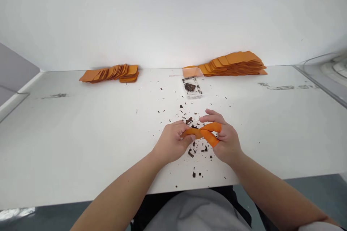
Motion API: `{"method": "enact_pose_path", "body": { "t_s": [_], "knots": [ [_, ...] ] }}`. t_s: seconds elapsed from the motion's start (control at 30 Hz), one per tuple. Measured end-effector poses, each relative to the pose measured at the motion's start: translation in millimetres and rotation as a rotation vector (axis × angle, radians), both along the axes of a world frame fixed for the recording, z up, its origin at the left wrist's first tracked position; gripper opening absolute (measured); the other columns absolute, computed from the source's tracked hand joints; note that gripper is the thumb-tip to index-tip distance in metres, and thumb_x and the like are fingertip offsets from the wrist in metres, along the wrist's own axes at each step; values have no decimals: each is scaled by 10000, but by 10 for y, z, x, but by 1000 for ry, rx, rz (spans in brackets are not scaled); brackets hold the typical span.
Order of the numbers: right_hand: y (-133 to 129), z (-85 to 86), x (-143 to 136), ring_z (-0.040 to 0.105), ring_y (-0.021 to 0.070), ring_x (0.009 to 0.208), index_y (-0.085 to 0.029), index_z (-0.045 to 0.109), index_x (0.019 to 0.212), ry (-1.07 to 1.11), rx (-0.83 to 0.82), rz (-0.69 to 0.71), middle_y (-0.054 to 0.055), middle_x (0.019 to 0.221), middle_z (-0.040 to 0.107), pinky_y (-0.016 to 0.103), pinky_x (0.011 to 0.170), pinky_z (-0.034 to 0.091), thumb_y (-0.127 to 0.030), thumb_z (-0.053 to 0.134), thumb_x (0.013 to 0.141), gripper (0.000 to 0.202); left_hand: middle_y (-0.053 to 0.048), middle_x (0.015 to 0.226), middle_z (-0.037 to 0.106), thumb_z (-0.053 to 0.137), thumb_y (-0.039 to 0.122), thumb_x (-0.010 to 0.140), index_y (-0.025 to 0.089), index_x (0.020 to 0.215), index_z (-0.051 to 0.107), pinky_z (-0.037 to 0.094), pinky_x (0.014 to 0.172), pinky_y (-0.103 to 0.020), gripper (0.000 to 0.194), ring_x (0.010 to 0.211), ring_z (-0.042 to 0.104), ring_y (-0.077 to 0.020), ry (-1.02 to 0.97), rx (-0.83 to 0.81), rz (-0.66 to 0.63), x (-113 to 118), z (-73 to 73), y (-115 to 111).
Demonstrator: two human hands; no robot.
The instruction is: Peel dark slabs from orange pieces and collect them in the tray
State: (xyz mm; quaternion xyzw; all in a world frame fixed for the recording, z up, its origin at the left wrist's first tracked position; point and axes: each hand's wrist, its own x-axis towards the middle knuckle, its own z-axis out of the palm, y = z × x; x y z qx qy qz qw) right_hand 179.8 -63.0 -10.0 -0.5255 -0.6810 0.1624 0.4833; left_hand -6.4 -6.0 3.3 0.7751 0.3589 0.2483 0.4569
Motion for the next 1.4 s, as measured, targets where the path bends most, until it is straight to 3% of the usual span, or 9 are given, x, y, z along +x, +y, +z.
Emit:
{"method": "enact_pose_path", "body": {
  "t_s": [0.23, 0.37, 0.43, 0.7, 0.8, 0.93, 1.1, 1.2, 1.4],
  "knots": [
    [-28, -33, 6, 456, 264, 1303, -239, 566, 834, 234, -145, -70, 45, 1220, 577, 517, 1025, 430, -241, 484, 958, 149, -5, 723, 525, 492, 231, 913, 173, 744, 641, 414, 653, -268, 233, 677, 505, -137, -44, -34, -31, -7, -21, 1],
    [-18, -37, 52, 426, 279, 1330, -227, 578, 810, 241, -193, 3, 65, 1299, 547, 535, 1065, 390, -261, 515, 945, 153, 2, 699, 496, 471, 218, 906, 172, 669, 554, 385, 633, -263, 255, 656, 482, -133, -33, -11, -45, -22, 3, -17],
    [-9, -19, 74, 444, 277, 1317, -241, 621, 906, 211, -186, 38, 78, 1329, 535, 532, 1078, 383, -255, 551, 924, 73, 5, 701, 494, 468, 214, 895, 173, 653, 500, 370, 619, -259, 247, 646, 475, -131, -2, -17, -24, -27, 16, -29],
    [4, 13, 20, 376, 271, 1375, -278, 613, 1070, 177, -144, 22, 90, 1193, 623, 495, 990, 493, -128, 527, 849, 280, -26, 741, 530, 443, 245, 866, 176, 655, 463, 376, 624, -274, 223, 672, 507, -162, 93, 3, -20, 15, -13, -42],
    [-7, -101, 36, 338, 269, 1398, -295, 577, 1172, 202, -163, 1, 87, 1355, 525, 478, 993, 497, -74, 541, 800, 435, -32, 762, 545, 460, 223, 837, 174, 674, 499, 386, 632, -270, 175, 686, 526, -165, 80, 39, -44, 27, -70, -37],
    [3, -228, 57, 474, 271, 1296, -301, 616, 1134, 273, -272, -58, 44, 1520, 337, 431, 922, 544, -48, 546, 738, 475, -40, 782, 561, 461, 238, 836, 171, 717, 556, 401, 651, -268, 167, 705, 538, -169, 55, 56, -71, 40, -141, -17],
    [20, -225, 23, 572, 263, 1174, -318, 637, 1103, 313, -259, -98, 29, 1475, 410, 385, 811, 586, -119, 602, 752, 405, -35, 762, 561, 448, 244, 842, 172, 705, 559, 410, 658, -261, 190, 700, 533, -165, 70, 65, -89, 62, -139, -15],
    [16, -195, 20, 555, 287, 1198, -316, 637, 1094, 291, -229, -118, 49, 1437, 452, 396, 781, 592, -165, 617, 775, 354, -34, 762, 570, 447, 247, 851, 178, 700, 546, 412, 649, -263, 193, 692, 537, -167, 89, 70, -66, 73, -112, -24],
    [-8, -174, 16, 378, 296, 1371, -281, 615, 1119, 245, -174, -75, 106, 1241, 590, 497, 1003, 478, -198, 613, 845, 286, -28, 730, 566, 439, 324, 895, 189, 666, 496, 403, 618, -275, 272, 656, 528, -175, 63, 92, 15, 57, -130, -39]
  ]
}}
